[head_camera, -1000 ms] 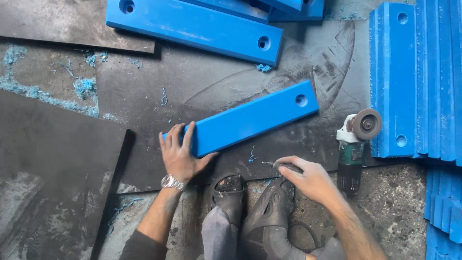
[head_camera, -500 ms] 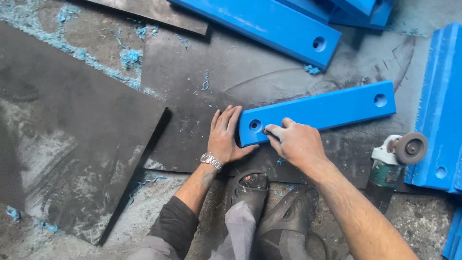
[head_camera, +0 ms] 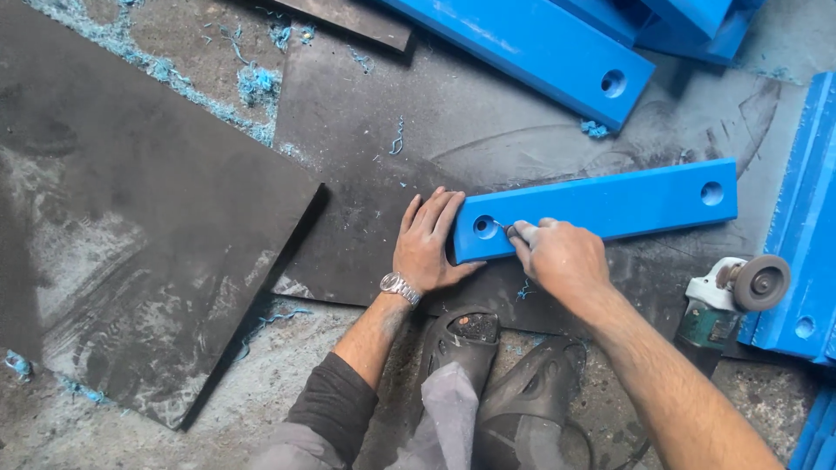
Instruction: Using an angle grinder and a manual tool to deburr and smooth the edges of blue plastic components.
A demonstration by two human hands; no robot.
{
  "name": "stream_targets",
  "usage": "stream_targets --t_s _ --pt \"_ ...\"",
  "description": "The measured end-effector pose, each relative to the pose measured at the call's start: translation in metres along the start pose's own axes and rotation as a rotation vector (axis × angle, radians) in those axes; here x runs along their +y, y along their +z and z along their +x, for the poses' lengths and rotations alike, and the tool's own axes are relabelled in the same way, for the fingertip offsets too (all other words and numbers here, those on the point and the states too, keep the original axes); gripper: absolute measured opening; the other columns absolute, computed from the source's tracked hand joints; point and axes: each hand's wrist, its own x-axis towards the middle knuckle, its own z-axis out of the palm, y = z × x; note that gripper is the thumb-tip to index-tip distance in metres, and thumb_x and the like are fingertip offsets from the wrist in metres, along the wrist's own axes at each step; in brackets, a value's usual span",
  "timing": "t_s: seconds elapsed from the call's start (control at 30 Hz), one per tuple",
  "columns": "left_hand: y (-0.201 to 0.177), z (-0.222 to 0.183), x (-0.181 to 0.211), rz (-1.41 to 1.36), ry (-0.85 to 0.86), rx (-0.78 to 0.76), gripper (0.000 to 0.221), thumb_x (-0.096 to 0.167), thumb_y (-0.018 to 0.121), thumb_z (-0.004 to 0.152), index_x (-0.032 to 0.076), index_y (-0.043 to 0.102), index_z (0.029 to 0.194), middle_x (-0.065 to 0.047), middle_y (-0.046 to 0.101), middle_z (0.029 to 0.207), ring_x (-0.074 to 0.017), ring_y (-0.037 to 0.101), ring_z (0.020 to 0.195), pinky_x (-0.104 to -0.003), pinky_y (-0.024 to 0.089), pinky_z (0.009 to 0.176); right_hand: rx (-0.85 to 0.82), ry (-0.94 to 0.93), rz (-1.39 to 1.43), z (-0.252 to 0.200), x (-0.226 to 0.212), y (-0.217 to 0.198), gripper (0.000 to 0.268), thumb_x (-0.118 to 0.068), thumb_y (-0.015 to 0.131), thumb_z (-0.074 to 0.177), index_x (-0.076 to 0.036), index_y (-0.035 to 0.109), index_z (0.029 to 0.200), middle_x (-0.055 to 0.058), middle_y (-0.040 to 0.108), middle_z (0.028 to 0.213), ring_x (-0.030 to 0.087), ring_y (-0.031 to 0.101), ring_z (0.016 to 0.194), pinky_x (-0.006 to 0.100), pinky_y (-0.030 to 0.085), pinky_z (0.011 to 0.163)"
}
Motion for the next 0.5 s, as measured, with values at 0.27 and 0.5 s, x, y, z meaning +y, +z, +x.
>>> stream_targets --t_s 0.27,0.5 --pt "0.003 -0.002 -0.003 -0.017 -0.002 0.013 0.103 0.049 0.086 0.065 0.009 0.044 0.151 -0.014 0.052 0.150 -0.0324 0.044 0.147 -0.054 0.024 0.125 -0.138 0.119 0.018 0.006 -0.058 0.010 0.021 -0.027 0.066 0.088 -0.011 0.078 0.092 0.016 0.074 0.088 0.037 0.073 0.081 0.050 0.058 0.070" --pt "0.003 0.000 -0.004 -0.009 0.020 0.006 0.098 0.050 0.086 0.069 0.007 0.045 0.148 -0.015 0.052 0.151 -0.0308 0.045 0.147 -0.053 0.025 0.126 -0.152 0.075 -0.027 0.072 -0.058 -0.012 0.016 -0.018 0.075 0.078 -0.009 0.080 0.090 0.022 0.075 0.090 0.039 0.074 0.086 0.049 0.060 0.075"
